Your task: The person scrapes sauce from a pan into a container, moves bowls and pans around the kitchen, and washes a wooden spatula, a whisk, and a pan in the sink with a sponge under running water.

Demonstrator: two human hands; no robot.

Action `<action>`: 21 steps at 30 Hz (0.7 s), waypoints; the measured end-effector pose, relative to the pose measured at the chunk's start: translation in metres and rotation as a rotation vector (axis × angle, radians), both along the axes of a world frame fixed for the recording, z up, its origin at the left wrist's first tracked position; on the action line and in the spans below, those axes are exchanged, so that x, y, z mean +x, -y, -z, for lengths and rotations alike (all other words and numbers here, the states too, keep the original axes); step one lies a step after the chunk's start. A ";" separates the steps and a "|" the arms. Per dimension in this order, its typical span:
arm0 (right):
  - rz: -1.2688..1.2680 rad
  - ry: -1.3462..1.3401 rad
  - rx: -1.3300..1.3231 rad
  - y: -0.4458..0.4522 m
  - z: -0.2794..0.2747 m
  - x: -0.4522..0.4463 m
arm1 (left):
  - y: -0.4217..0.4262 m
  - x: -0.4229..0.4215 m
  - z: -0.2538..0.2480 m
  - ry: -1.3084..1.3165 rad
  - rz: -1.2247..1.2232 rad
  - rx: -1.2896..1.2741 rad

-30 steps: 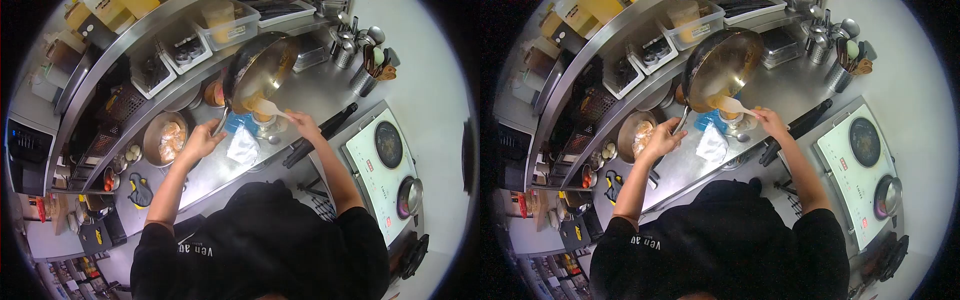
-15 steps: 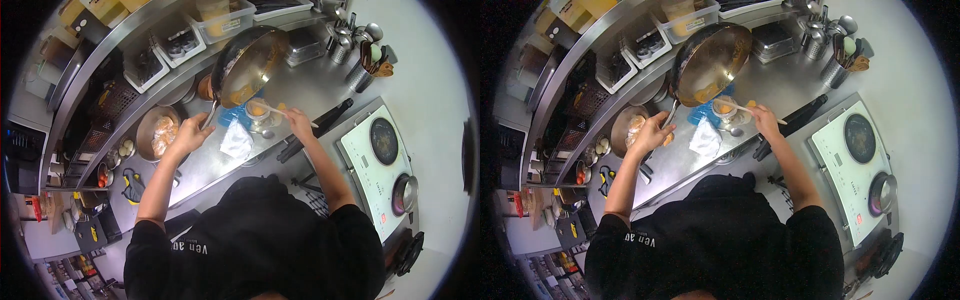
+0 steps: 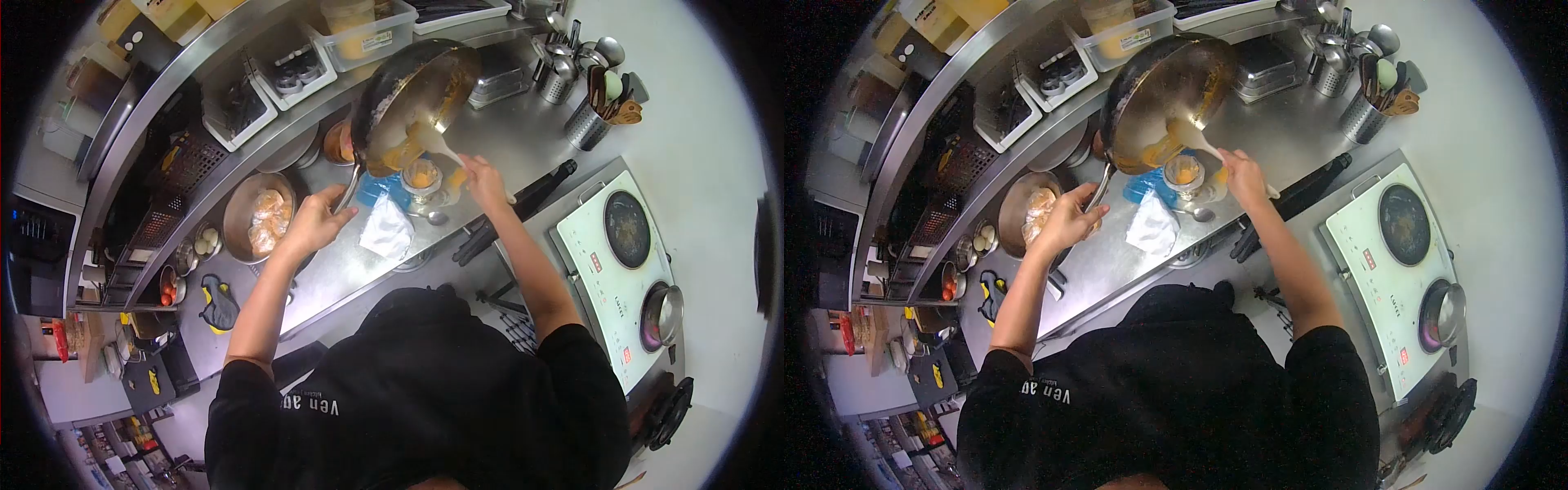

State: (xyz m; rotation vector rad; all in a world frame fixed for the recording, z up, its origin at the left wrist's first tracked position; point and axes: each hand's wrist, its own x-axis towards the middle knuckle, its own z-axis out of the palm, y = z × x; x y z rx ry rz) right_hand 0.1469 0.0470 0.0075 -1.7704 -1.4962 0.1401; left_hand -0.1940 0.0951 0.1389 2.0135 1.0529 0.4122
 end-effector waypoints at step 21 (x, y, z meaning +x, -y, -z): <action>-0.226 -0.416 -0.175 0.030 0.024 -0.003 | -0.013 0.018 0.002 -0.060 0.018 0.163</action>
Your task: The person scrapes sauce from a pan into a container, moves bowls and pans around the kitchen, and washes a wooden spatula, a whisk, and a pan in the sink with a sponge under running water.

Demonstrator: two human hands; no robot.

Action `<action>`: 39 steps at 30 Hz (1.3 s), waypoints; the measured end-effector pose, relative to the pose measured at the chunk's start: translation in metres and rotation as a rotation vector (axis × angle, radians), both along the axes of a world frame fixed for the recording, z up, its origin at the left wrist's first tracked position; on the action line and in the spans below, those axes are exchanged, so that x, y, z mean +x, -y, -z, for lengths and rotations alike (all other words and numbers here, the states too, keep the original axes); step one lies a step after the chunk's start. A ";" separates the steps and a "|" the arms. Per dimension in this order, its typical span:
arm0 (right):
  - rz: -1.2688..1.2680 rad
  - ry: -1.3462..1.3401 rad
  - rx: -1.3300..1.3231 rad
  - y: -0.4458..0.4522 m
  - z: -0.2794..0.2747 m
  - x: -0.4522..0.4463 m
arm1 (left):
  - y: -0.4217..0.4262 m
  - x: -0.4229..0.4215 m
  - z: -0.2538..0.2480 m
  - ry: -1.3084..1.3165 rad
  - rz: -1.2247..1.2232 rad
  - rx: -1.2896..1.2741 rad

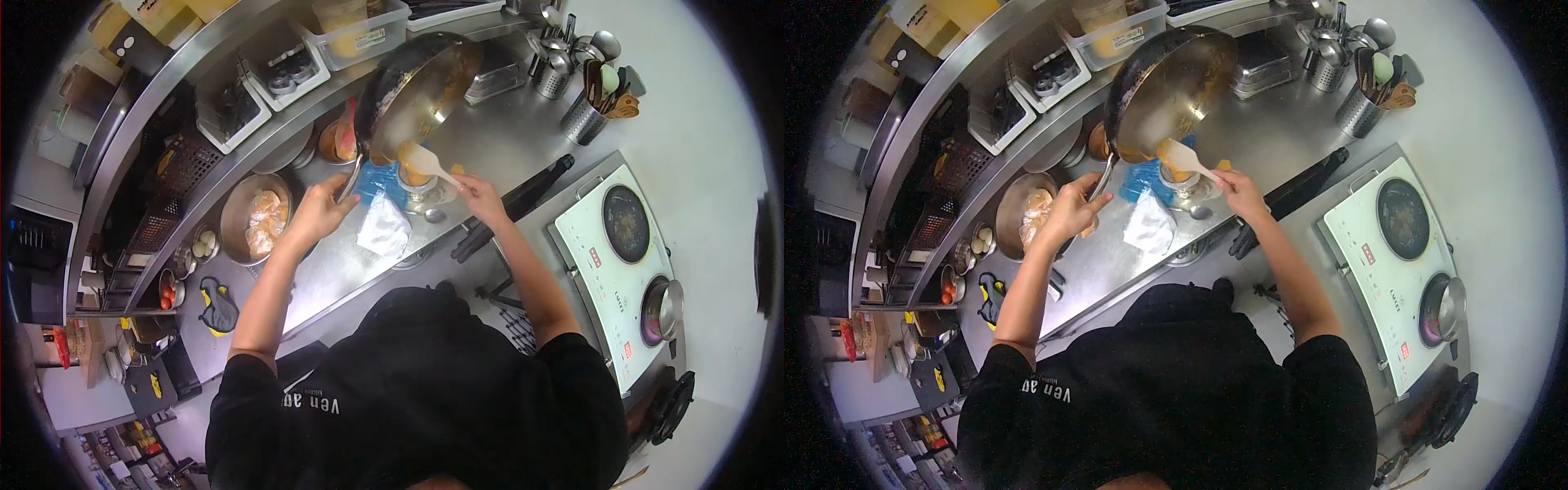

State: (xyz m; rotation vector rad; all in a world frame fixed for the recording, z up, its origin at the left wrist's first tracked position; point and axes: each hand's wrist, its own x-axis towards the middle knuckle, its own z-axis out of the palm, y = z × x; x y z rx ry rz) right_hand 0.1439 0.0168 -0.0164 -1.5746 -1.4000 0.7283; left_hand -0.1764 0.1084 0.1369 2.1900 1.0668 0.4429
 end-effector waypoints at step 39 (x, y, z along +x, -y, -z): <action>0.133 0.163 0.115 0.019 -0.021 -0.030 | -0.001 -0.010 0.006 0.047 -0.087 -0.153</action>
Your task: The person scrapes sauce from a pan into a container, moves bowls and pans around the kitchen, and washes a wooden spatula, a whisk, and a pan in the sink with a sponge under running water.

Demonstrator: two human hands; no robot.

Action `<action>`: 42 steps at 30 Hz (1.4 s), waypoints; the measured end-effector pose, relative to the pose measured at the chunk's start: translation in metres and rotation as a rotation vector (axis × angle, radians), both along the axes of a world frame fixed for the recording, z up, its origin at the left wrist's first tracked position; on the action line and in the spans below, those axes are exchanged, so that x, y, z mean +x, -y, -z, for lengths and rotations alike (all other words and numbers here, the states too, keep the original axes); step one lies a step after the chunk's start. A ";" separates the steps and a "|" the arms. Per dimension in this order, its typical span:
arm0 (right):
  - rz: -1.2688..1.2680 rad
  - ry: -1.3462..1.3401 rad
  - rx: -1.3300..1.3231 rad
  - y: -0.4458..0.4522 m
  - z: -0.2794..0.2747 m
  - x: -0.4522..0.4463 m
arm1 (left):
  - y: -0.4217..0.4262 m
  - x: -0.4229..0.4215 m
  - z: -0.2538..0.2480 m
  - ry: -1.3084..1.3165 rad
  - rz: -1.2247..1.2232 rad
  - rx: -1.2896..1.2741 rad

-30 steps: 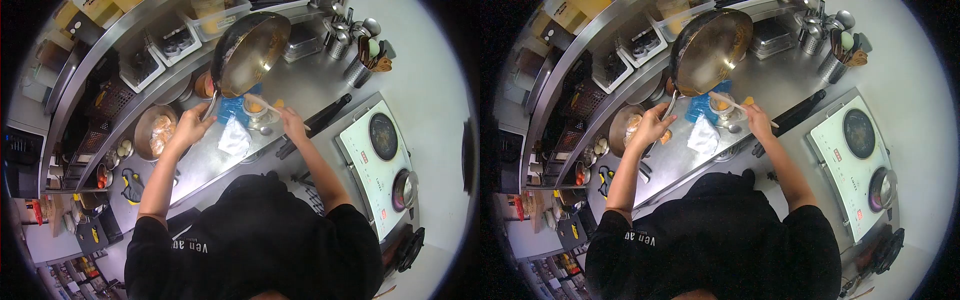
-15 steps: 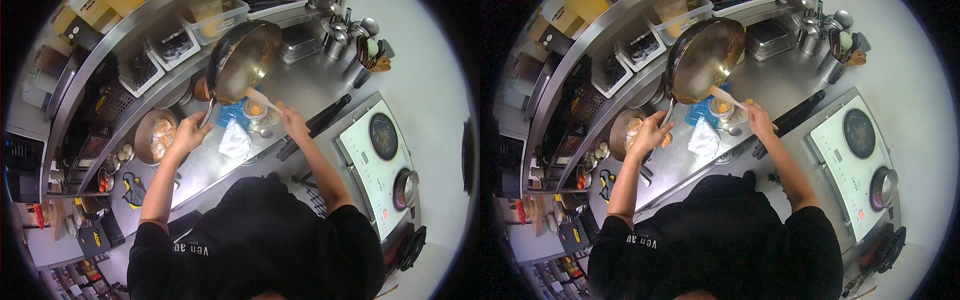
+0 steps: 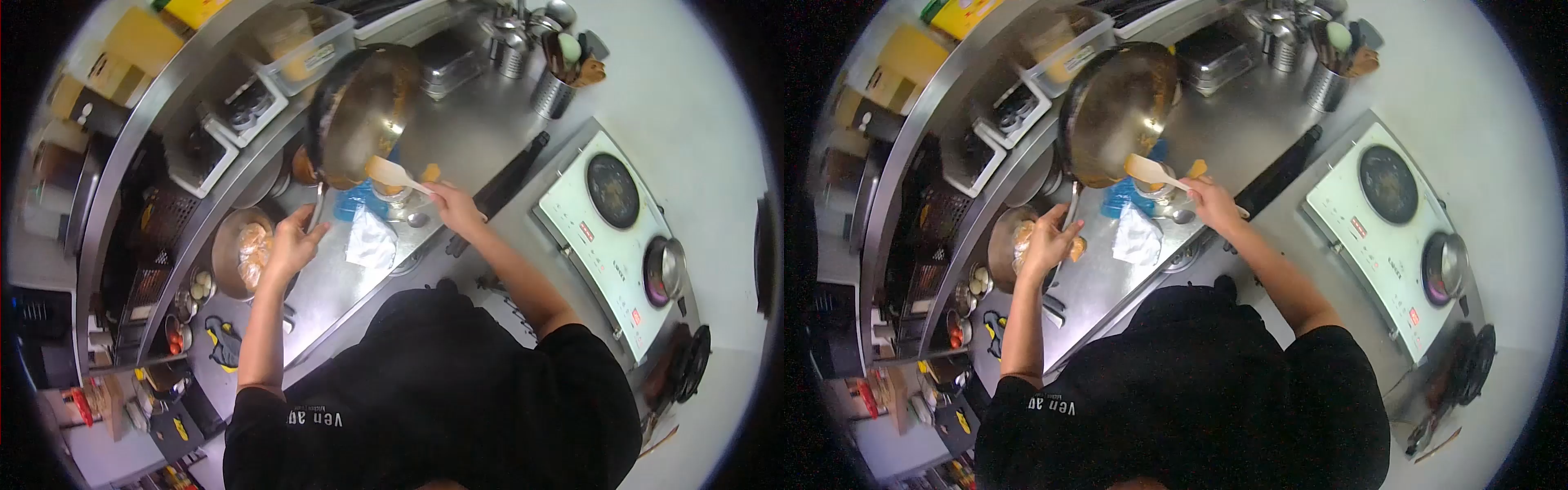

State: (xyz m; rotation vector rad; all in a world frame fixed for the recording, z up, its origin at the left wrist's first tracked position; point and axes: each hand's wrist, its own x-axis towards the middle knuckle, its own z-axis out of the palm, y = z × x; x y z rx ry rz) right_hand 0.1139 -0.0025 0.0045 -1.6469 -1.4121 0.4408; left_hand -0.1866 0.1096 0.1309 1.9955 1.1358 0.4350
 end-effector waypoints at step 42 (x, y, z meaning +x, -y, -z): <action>2.208 -0.611 -0.374 0.758 -0.034 -0.530 | 0.728 0.028 0.043 -0.823 2.122 -0.717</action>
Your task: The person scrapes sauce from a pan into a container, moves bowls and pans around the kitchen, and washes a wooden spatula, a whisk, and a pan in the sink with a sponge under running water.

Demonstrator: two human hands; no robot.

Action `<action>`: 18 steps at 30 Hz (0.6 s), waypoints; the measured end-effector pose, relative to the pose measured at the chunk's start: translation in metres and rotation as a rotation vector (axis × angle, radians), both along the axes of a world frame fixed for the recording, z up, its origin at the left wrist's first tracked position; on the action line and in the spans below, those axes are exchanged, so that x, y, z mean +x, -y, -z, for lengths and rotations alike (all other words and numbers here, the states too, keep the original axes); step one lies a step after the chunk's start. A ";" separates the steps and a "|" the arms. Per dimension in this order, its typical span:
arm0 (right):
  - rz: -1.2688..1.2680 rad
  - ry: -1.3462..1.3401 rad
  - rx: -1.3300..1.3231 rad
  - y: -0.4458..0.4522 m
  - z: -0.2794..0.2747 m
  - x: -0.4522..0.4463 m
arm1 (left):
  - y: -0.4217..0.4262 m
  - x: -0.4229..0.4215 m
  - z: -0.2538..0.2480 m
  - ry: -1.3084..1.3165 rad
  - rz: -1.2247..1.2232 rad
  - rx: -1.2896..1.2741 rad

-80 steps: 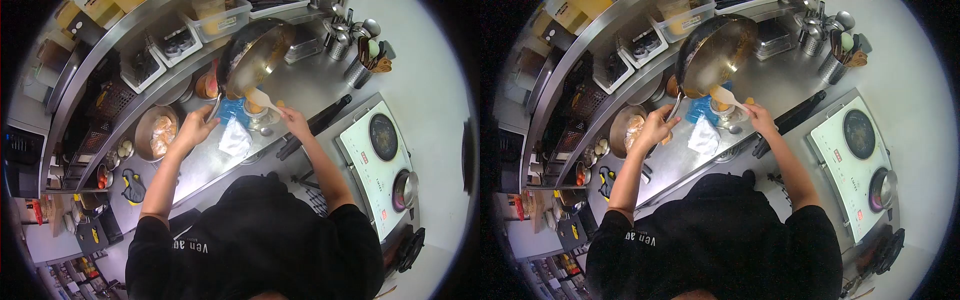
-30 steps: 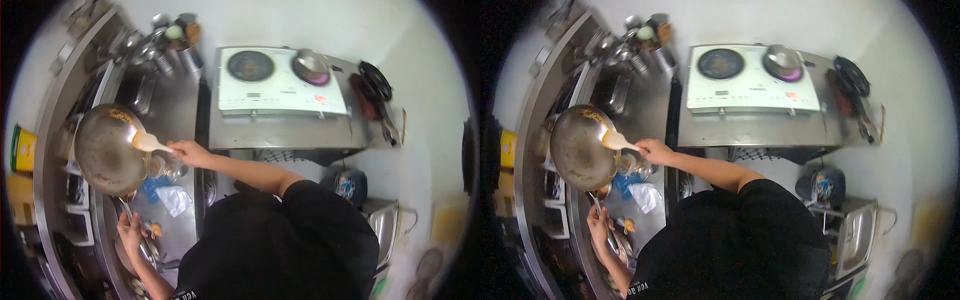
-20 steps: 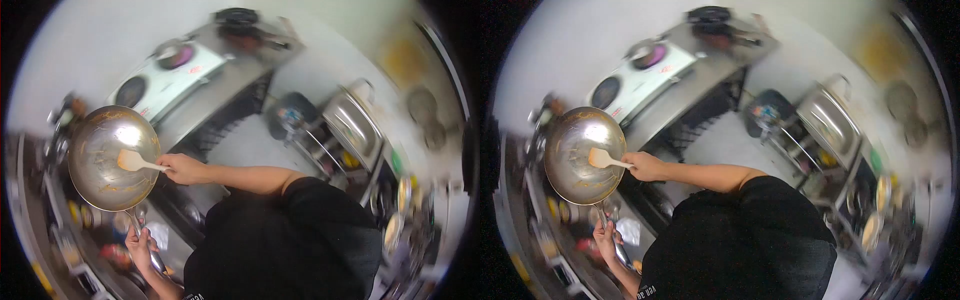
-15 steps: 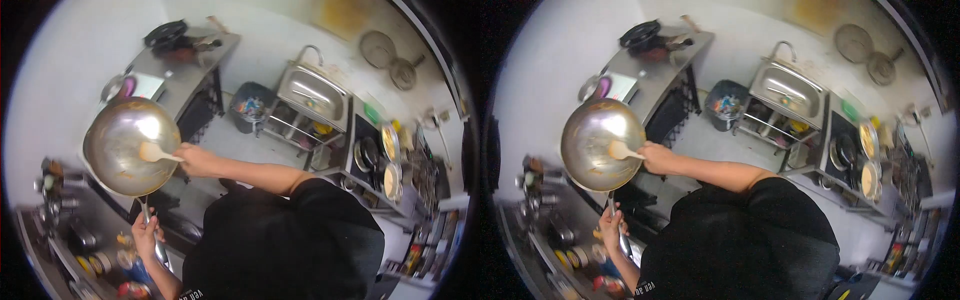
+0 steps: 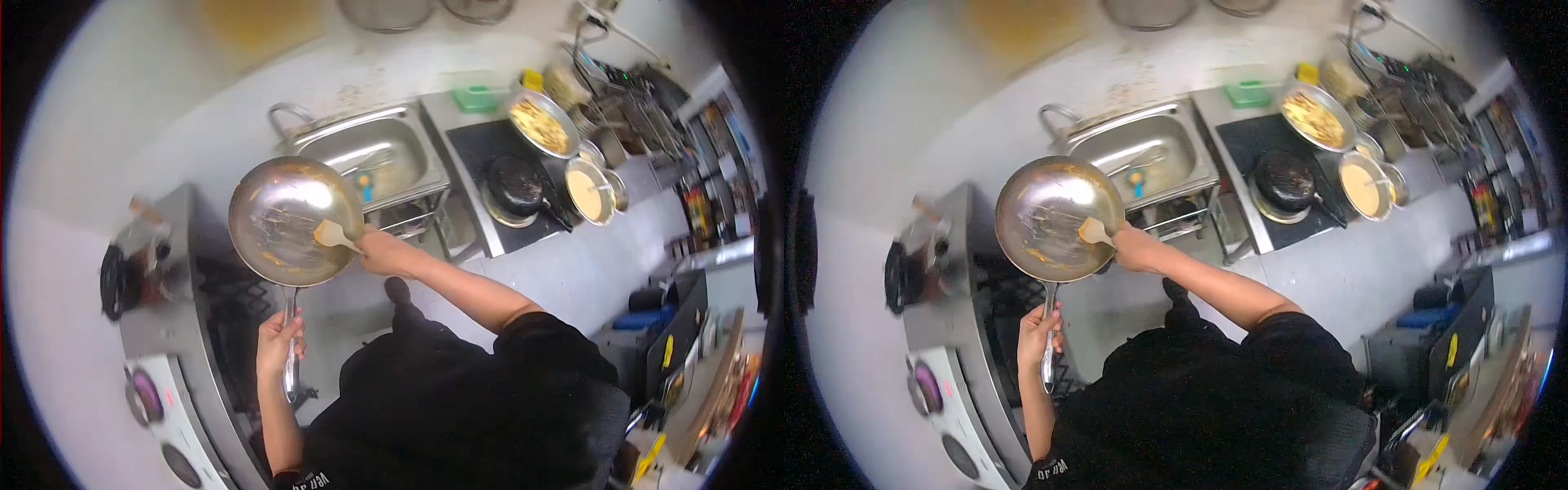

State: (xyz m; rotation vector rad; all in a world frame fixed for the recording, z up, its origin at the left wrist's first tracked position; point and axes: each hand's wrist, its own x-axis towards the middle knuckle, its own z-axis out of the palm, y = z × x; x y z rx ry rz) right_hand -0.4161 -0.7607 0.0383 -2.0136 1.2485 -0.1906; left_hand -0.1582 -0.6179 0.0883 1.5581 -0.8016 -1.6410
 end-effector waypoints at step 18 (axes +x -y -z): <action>0.192 0.157 0.278 0.169 0.080 -0.005 | 0.240 -0.029 0.120 -0.252 0.216 0.375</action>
